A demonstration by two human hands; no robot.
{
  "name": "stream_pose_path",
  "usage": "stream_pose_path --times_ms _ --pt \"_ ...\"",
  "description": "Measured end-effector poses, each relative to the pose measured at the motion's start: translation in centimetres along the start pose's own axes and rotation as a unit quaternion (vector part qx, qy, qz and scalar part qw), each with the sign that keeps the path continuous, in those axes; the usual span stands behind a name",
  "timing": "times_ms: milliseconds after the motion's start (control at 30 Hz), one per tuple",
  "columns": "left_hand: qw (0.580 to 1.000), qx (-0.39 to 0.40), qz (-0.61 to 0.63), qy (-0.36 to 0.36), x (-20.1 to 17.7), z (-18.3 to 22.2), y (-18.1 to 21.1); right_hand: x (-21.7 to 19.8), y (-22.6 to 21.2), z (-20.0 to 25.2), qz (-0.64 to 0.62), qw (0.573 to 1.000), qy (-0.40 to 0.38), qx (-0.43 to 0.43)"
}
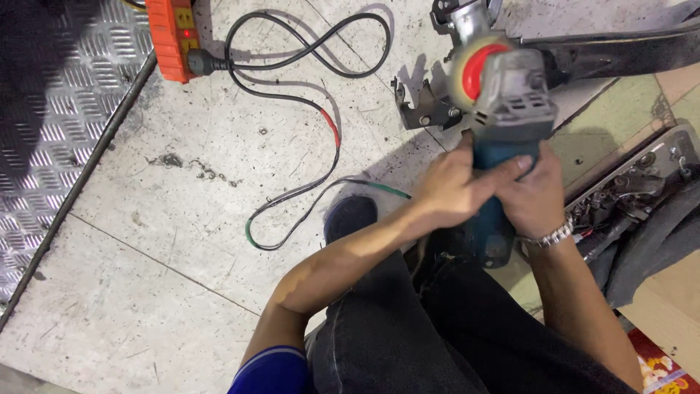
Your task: Grinding a motorcycle frame using an angle grinder to smooth the surface
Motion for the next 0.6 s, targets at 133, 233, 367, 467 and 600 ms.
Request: stream_pose_path --times_ms 133,233,367,467,600 --pt "0.998 0.054 -0.041 -0.002 1.1 1.3 -0.6 -1.3 5.9 2.8 -0.027 1.000 -0.011 -0.004" --pt "0.996 0.065 -0.026 -0.051 2.2 2.2 -1.6 -1.5 8.4 5.3 -0.031 0.999 -0.011 0.023" --pt "0.988 0.088 -0.014 -0.126 3.0 3.5 -2.7 -0.8 11.3 8.5 -0.120 0.992 -0.003 0.047" --pt "0.982 0.040 -0.034 -0.179 3.5 3.9 -4.8 0.3 12.6 10.0 -0.219 0.965 0.024 0.140" --pt "0.958 -0.109 -0.139 -0.226 5.3 4.7 -8.1 2.0 12.5 11.0 -0.327 0.903 0.071 0.270"
Point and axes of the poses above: each hand's wrist, its own z-axis away from the middle knuckle, its own x-axis out of the palm, y = z × x, the point moved 4 cm from there along -z, towards the middle knuckle, and after that the axes turned 9 degrees about z, right-handed, at the moved point
